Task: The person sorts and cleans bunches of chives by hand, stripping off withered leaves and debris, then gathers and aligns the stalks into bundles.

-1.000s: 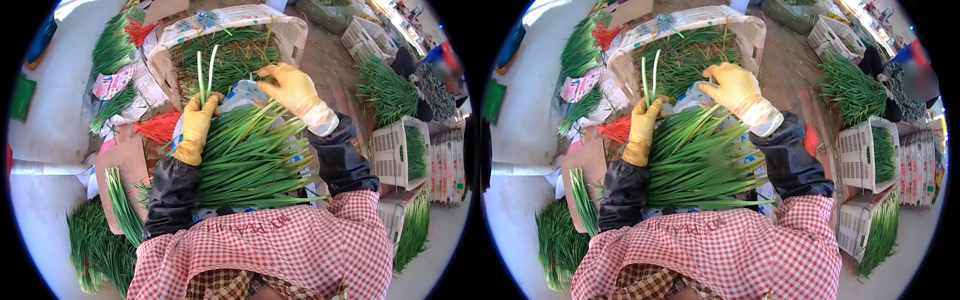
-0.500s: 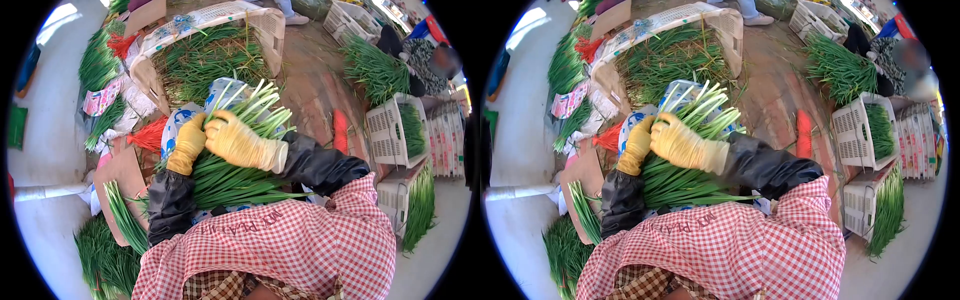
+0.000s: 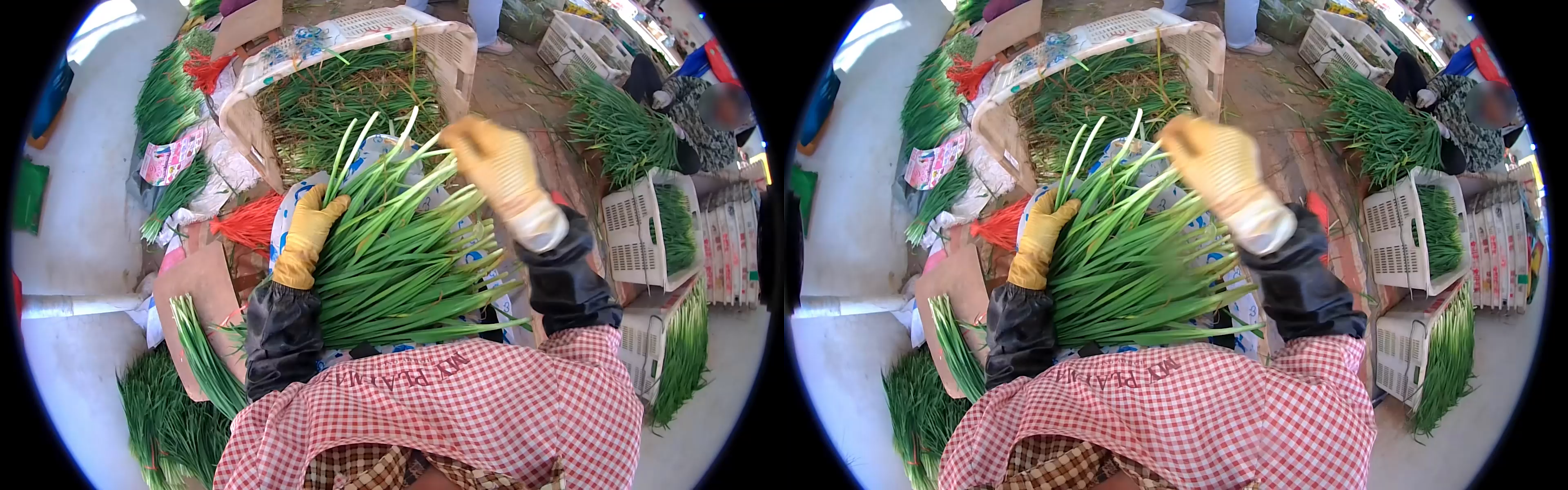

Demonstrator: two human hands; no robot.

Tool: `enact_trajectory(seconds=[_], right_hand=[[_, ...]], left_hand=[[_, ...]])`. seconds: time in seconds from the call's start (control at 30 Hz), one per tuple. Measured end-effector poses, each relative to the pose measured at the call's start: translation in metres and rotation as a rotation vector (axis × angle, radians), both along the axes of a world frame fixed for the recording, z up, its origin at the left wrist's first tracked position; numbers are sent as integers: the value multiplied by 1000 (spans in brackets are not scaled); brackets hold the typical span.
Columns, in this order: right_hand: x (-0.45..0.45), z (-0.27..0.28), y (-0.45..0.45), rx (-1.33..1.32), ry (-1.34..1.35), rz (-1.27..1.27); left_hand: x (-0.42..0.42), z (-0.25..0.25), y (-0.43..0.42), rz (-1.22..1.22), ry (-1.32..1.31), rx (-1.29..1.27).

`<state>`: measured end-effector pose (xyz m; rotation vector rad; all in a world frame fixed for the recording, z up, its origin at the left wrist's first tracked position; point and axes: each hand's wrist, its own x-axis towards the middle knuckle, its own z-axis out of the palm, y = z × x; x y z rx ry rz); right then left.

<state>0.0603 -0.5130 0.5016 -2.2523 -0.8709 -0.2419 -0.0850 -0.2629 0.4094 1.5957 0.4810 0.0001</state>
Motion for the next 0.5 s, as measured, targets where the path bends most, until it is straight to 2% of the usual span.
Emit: enact_trajectory(seconds=[0.07,0.13,0.17,0.2,0.23,0.3,0.33,0.37,0.43,0.5], right_hand=[[-12,3,15,-121,81,12],[-20,-22,52,-476,87,54],[-25,-30,61,-474,89,51],[-32,-36,68,-377,72,165],[-38,-36,72,-284,48,283],[-43,-27,73,-33,326,457],[-48,-17,74,67,752,495],[-44,-3,69,63,749,498],[-19,24,48,486,1069,545],[24,34,18,1174,945,243]], left_hand=[[2,-4,-7,73,-102,-64],[3,5,-16,58,-100,-46],[4,9,-19,45,-96,-27],[3,-7,-9,38,-89,108],[3,-9,-8,41,-92,106],[2,-12,-6,107,-95,-68],[2,-12,-6,139,-96,-156],[2,-13,-7,142,-99,-157],[1,-16,-7,136,-60,-186],[-1,-8,-7,146,-62,-208]])
